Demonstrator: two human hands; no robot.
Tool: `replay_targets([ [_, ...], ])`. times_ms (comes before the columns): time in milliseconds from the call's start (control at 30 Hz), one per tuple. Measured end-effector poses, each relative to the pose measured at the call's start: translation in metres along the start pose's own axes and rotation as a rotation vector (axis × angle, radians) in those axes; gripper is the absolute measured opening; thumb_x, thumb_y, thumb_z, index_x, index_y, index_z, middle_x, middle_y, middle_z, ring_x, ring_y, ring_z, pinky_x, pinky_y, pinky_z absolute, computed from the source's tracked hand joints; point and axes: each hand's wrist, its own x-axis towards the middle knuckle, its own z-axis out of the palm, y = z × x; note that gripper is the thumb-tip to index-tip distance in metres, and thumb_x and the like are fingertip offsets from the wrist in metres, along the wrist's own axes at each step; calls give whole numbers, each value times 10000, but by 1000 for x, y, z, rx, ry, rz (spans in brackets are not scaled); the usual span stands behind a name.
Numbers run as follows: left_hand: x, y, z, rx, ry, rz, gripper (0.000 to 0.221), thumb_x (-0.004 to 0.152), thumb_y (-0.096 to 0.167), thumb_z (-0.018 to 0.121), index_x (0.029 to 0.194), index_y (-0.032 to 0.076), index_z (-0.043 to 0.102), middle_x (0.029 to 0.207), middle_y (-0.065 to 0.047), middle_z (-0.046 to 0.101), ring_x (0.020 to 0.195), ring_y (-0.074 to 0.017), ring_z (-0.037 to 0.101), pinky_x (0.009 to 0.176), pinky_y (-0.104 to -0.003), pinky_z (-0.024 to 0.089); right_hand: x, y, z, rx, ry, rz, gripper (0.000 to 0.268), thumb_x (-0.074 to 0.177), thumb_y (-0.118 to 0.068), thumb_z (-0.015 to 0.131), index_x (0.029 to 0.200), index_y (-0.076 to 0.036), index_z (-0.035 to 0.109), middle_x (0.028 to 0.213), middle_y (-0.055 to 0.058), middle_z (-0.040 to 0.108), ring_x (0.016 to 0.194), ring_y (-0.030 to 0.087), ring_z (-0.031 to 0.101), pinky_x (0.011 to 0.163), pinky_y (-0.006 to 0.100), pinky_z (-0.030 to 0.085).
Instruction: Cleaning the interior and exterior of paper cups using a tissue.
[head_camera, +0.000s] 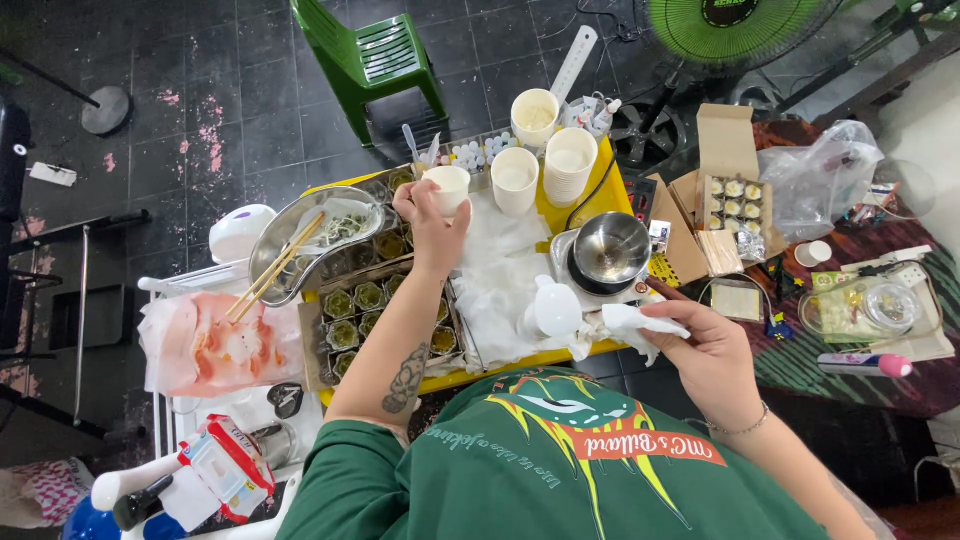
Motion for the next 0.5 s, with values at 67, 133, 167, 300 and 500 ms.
replay_targets([
  [67, -2, -14, 1, 149, 34, 67, 528, 881, 164, 780, 1235, 92, 395, 1426, -199, 227, 1296, -404, 388, 961, -453, 550, 0, 0, 2, 8, 3, 0, 229, 895, 62, 683, 1112, 2, 724, 1375, 122, 661, 1075, 124, 662, 905, 278, 556],
  [133, -3, -28, 3, 298, 72, 133, 479, 874, 177, 800, 1156, 75, 426, 1461, -222, 258, 1282, -428, 425, 1009, -501, 488, 1, -1, 3, 16, 3, 0, 226, 894, 56, 682, 1108, -4, 724, 1390, 115, 653, 1082, 123, 656, 904, 280, 555],
  [167, -3, -36, 4, 400, 71, 166, 452, 866, 194, 805, 1129, 86, 453, 1456, -201, 328, 1300, -430, 426, 1062, -519, 439, 1, -2, 4, 19, -10, -14, 227, 892, 55, 682, 1106, -7, 721, 1389, 110, 646, 1116, 121, 649, 921, 280, 550],
  [300, -7, -38, 6, 659, 21, 148, 399, 871, 264, 802, 1111, 105, 526, 1435, -171, 429, 1326, -391, 447, 1199, -620, 199, 2, -1, 5, 2, -22, -25, 226, 889, 52, 688, 1103, -12, 722, 1363, 99, 646, 1150, 119, 634, 945, 281, 539],
  [500, -12, 11, -7, 843, -169, -101, 389, 844, 368, 793, 1131, 165, 627, 1397, -97, 460, 1422, -356, 349, 1244, -681, 49, 1, 17, 2, -2, -35, 22, 226, 923, 46, 687, 1138, -7, 732, 1110, 78, 738, 1028, 117, 680, 907, 273, 561],
])
